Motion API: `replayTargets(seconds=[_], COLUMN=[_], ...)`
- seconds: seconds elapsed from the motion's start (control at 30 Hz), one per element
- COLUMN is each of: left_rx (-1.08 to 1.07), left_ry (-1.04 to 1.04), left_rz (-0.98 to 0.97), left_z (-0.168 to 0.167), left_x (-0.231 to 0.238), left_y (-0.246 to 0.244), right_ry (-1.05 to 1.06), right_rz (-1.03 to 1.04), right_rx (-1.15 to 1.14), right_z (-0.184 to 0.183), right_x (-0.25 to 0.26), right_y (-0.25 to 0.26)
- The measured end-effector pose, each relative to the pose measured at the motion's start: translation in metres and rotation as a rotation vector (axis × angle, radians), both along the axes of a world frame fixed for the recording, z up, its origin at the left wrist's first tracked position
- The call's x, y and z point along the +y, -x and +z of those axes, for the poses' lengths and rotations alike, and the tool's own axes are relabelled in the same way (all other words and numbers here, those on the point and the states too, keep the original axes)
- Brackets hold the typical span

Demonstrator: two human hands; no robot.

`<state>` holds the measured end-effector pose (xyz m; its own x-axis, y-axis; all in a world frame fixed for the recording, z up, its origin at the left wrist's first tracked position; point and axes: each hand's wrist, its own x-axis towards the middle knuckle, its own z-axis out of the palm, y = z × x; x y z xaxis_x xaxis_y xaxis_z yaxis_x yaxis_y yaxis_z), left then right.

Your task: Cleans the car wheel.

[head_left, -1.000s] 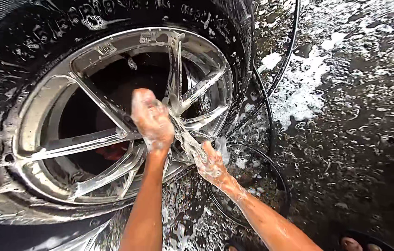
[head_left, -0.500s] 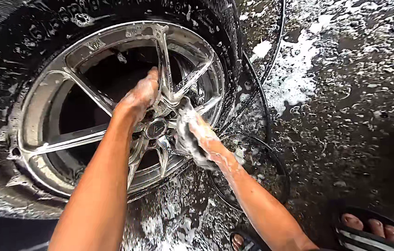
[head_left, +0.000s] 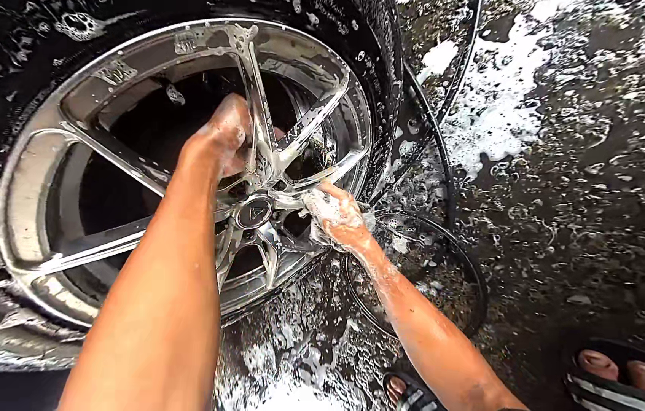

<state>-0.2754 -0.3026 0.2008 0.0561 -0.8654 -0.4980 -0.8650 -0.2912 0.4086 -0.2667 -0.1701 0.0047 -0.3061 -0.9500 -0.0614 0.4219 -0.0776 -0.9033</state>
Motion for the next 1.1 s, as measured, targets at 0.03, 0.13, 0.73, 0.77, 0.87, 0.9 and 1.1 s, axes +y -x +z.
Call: replayTargets(seconds=[0.03, 0.13, 0.73, 0.77, 0.87, 0.9, 1.1], left_rx=[-0.019, -0.046, -0.178, -0.196, -0.281, -0.312, -0.419], left_ry=[-0.044, -0.119, -0.182, -0.208, -0.222, -0.22, -0.289], left_rz=[-0.03, -0.078, -0.002, -0.001, 0.004, -0.018, -0.127], left_z=[0.001, -0.003, 0.003, 0.001, -0.005, -0.007, -0.015], left_x=[-0.005, -0.014, -0.033, -0.039, -0.049, -0.052, -0.068], left_y=[-0.001, -0.003, -0.016, -0.018, -0.012, -0.013, -0.02], right_ry=[-0.005, 0.038, 0.057, 0.1, 0.147, 0.139, -0.102], right_rz=[-0.011, -0.18, -0.055, -0.017, 0.02, -0.011, -0.205], right_rx=[-0.037, -0.044, -0.614, -0.682, -0.689, -0.647, 0.072], right_z=[-0.002, 0.009, 0.043, 0.037, 0.031, 0.032, 0.055], right_x=[-0.001, -0.01, -0.057, -0.057, -0.061, -0.061, -0.044], right_y=[0.001, 0.003, 0.0, 0.001, 0.007, 0.007, -0.005])
